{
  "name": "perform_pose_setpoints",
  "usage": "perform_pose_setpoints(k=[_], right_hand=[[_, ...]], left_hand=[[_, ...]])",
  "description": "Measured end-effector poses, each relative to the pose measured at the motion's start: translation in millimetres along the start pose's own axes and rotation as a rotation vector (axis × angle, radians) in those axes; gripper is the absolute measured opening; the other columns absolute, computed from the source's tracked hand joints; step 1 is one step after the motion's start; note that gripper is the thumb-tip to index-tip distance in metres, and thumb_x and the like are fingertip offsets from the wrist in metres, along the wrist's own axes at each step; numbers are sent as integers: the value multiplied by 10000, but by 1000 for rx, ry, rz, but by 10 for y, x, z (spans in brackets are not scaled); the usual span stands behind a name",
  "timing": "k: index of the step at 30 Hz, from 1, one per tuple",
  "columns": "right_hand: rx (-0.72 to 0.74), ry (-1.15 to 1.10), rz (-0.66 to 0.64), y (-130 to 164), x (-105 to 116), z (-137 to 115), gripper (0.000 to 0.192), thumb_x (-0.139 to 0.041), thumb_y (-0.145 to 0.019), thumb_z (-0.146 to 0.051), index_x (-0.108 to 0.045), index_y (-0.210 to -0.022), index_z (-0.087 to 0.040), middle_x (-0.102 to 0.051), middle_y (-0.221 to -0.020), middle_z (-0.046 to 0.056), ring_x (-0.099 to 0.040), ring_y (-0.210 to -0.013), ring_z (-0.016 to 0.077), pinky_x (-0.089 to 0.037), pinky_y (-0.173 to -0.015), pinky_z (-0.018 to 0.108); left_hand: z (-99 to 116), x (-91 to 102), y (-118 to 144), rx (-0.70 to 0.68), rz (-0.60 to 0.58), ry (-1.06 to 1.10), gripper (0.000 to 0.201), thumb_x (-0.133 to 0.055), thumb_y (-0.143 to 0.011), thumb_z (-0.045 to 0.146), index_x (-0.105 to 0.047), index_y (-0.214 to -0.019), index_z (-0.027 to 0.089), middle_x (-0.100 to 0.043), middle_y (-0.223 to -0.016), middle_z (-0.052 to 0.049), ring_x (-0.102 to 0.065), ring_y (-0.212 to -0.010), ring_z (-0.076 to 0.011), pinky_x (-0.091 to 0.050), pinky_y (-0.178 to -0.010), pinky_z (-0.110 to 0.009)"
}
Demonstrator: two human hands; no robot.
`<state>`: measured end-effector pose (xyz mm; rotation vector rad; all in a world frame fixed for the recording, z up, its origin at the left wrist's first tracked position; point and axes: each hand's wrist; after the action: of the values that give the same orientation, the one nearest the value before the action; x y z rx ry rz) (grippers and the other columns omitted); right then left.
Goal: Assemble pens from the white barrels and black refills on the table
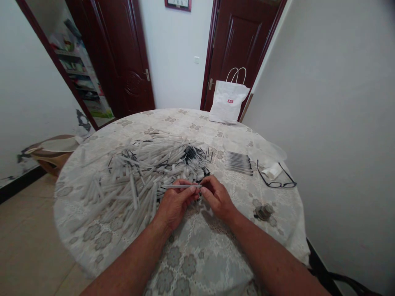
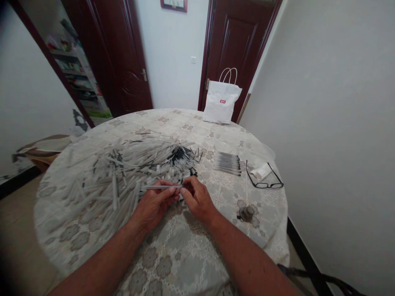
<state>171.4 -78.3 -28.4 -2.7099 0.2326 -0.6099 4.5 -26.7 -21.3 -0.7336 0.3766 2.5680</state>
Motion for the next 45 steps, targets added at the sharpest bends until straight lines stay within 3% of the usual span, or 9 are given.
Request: perform_pose_setpoints(k=[3,10,16,22,27,32,37,40,45], right_hand=[[1,16,-5,5,11,-25,151,-535,-983,-338,-592,-1009,-201,-611,-859,-2,-554,-748,149,-416,-688,259],[-77,22,-36,5,1,5,389,-408,-1045,-425,-506,-734,-212,-509,-653,-26,-493,-631,139,-372,-614,262],[-9,27,-27,9,39,-50,227,-494,-1002,-397,-591,-923,-208,-536,-728,-21,-501,-674,152,-390,-635,269],[-51,-34,-74,15,34,-35,355,-435,-1026,-410,-529,-749,-209,-492,-652,-27,-466,-625,148,-364,-609,275],[-6,26,-64,12,57,-66,271,-493,-1004,-402,-582,-842,-204,-550,-735,-18,-508,-690,154,-387,-651,269],[13,104,-105,-1,106,-72,388,-414,-1038,-408,-536,-728,-211,-530,-677,-12,-503,-661,153,-388,-637,273],[85,104,-78,-9,127,-67,189,-558,-975,-372,-646,-1041,-218,-672,-882,29,-609,-776,181,-459,-712,288],[119,147,-25,-13,137,-71,170,-560,-973,-334,-667,-1041,-221,-699,-914,44,-634,-809,190,-475,-753,299],[37,172,241,-37,220,-25,189,-562,-972,-349,-663,-1044,-206,-684,-844,26,-626,-750,177,-475,-717,285]], left_hand=[[-14,-1,-5,-6,-2,13,264,-837,-761,230,-620,-896,162,-754,-897,-67,-710,-809,-150,-574,-794,-288],[-35,-3,7,-21,-33,-1,250,-832,-768,245,-625,-879,161,-749,-917,-68,-711,-812,-155,-574,-796,-302],[-5,-13,17,-35,-15,15,263,-839,-760,254,-624,-884,167,-746,-906,-61,-707,-805,-153,-569,-792,-298],[-8,-26,26,-30,-40,15,285,-856,-737,279,-630,-866,161,-737,-850,-53,-693,-761,-147,-561,-779,-301],[-19,-19,21,-63,-43,-27,281,-843,-753,296,-636,-883,158,-737,-852,-55,-697,-764,-155,-568,-771,-307],[19,-7,5,-56,-47,-104,303,-840,-753,356,-657,-886,156,-733,-797,-54,-703,-744,-174,-577,-766,-321],[107,2,27,-135,-67,-381,281,-782,-801,407,-699,-917,165,-717,-740,-47,-673,-668,-173,-542,-657,-277],[154,63,64,-231,-56,-602,248,-718,-854,414,-715,-945,183,-663,-670,-12,-593,-570,-147,-466,-562,-243],[198,202,134,-559,-78,-1187,135,-625,-903,255,-718,-996,222,-669,-901,-49,-612,-808,-183,-472,-746,-283]])
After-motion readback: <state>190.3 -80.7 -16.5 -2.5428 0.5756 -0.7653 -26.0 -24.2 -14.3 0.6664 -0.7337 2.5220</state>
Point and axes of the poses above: each hand's wrist, its own y-axis away from the middle knuckle, its own x-axis out of the back of the hand, z = x × y
